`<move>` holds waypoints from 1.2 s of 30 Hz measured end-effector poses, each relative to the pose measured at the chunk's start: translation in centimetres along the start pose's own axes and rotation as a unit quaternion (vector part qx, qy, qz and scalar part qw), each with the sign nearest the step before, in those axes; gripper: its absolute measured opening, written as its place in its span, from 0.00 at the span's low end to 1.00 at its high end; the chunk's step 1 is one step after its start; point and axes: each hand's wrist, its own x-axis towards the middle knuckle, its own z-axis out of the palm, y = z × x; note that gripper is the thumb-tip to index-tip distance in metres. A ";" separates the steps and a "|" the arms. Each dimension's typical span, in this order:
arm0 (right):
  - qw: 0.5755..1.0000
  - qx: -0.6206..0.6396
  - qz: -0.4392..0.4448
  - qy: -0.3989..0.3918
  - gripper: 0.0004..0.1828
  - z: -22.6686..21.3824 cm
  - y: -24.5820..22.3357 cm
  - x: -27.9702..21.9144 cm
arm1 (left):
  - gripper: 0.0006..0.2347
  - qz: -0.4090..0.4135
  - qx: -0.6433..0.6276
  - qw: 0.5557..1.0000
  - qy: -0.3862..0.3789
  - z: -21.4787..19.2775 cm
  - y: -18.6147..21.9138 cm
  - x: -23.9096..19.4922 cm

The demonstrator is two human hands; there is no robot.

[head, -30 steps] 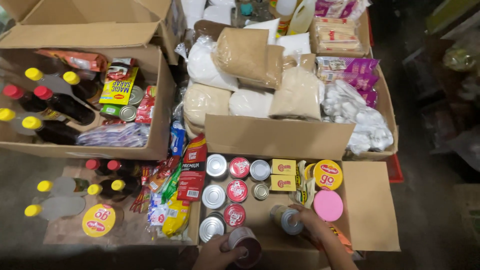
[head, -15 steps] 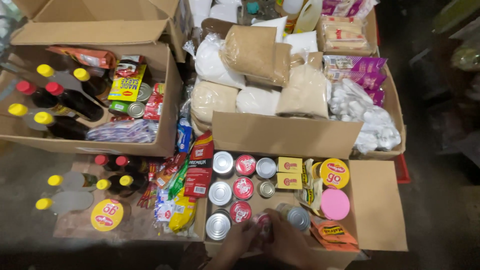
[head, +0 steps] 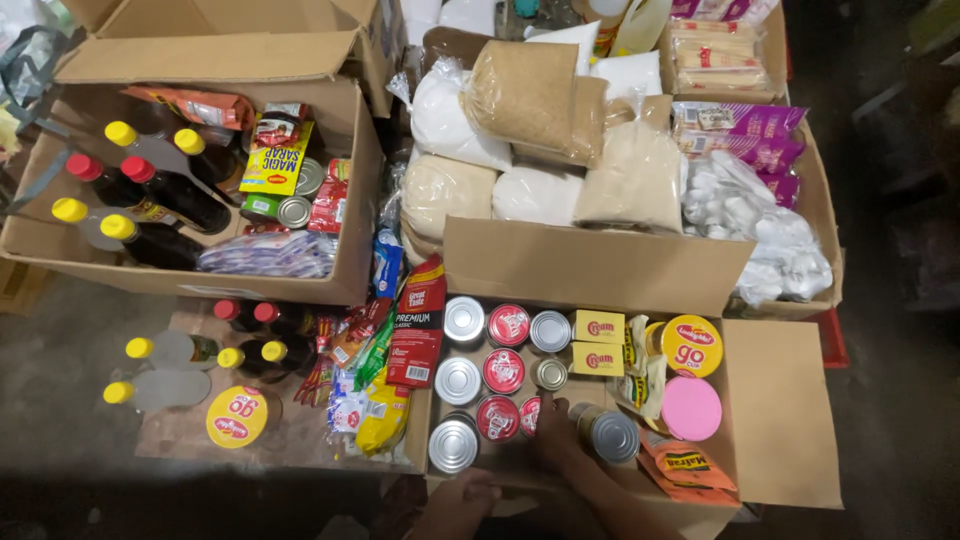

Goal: Organize various grocery items including canned goods, condiments, and packaged dry goods into boxes.

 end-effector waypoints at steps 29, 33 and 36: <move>0.944 0.036 0.022 0.328 0.24 -17.6 3.2 -9.2 | 0.19 0.063 0.136 0.988 -0.040 2.0 5.9 2.1; 0.965 -0.028 0.091 0.245 0.30 -21.0 0.0 -5.8 | 0.20 0.071 0.147 0.985 -0.048 3.1 5.6 1.9; 0.971 -0.031 0.133 0.195 0.30 -21.2 0.0 -2.8 | 0.20 0.112 0.151 0.982 -0.036 3.9 4.2 1.8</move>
